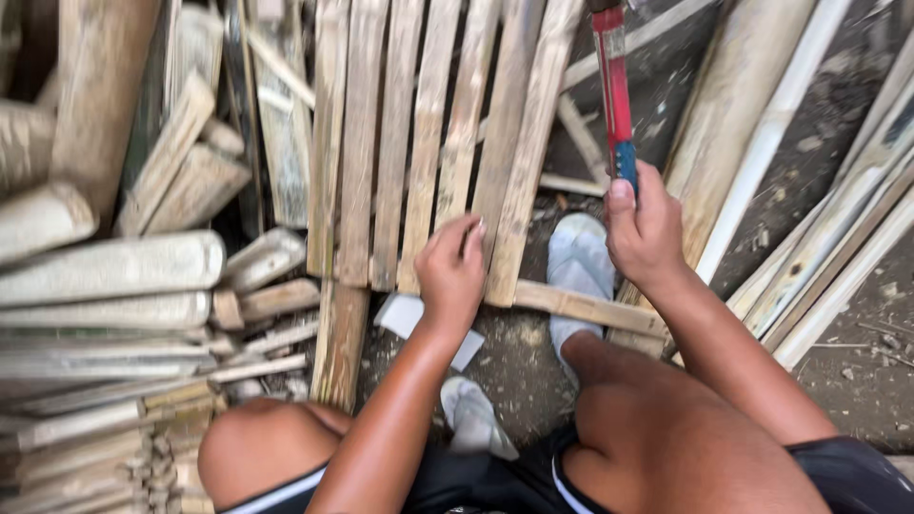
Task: The person is assembling a wooden structure by hammering nails into wooden planks. They repeatedly pick up planks, position them, and secure them with nails using a hammer.
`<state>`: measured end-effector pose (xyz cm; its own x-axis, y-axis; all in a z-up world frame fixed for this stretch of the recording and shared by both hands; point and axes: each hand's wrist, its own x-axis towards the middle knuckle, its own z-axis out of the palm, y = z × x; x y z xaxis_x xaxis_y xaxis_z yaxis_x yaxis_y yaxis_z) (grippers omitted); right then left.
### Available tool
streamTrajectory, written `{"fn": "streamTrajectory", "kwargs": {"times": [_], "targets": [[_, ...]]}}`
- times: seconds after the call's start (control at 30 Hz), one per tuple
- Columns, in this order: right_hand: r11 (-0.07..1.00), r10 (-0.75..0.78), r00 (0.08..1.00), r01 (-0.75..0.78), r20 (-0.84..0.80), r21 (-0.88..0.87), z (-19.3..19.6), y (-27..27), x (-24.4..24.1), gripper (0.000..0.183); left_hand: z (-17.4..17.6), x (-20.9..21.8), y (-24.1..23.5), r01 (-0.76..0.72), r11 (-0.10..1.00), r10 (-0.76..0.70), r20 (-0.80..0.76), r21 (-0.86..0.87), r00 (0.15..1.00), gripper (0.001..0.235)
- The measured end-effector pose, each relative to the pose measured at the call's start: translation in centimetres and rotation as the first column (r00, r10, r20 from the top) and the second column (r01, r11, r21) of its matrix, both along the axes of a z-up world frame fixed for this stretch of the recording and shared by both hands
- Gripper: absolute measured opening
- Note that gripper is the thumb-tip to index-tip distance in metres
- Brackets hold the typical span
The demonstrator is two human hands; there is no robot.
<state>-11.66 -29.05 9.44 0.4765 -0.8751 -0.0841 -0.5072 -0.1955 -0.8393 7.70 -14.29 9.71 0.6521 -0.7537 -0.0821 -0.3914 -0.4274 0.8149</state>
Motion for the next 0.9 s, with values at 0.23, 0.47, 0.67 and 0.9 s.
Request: {"fn": "streamTrajectory", "kwargs": {"times": [0.23, 0.47, 0.67, 0.9], "targets": [[0.988, -0.109, 0.987, 0.095, 0.119, 0.12, -4.4, -11.5, 1.9, 0.042, -7.6, 2.9, -26.6, -0.072, 0.94, 0.094, 0.051, -0.333, 0.994, 0.022], [0.948, -0.166, 0.981, 0.13, 0.103, 0.292, -4.2, -17.0, 0.6, 0.043, -15.4, 4.6, -45.0, -0.286, 0.915, 0.334, 0.137, -0.283, 0.933, 0.02], [0.999, -0.035, 0.991, 0.033, -0.129, -0.024, -4.2, -20.4, 1.1, 0.036, -16.4, 3.8, -46.1, -0.221, 0.971, 0.238, 0.288, -0.091, 0.927, 0.02], [0.988, 0.029, 0.999, -0.027, 0.014, -0.15, -3.5, -21.2, 3.9, 0.028, -16.2, 3.9, -46.2, -0.216, 0.976, 0.201, 0.291, 0.019, 0.935, 0.02]]}}
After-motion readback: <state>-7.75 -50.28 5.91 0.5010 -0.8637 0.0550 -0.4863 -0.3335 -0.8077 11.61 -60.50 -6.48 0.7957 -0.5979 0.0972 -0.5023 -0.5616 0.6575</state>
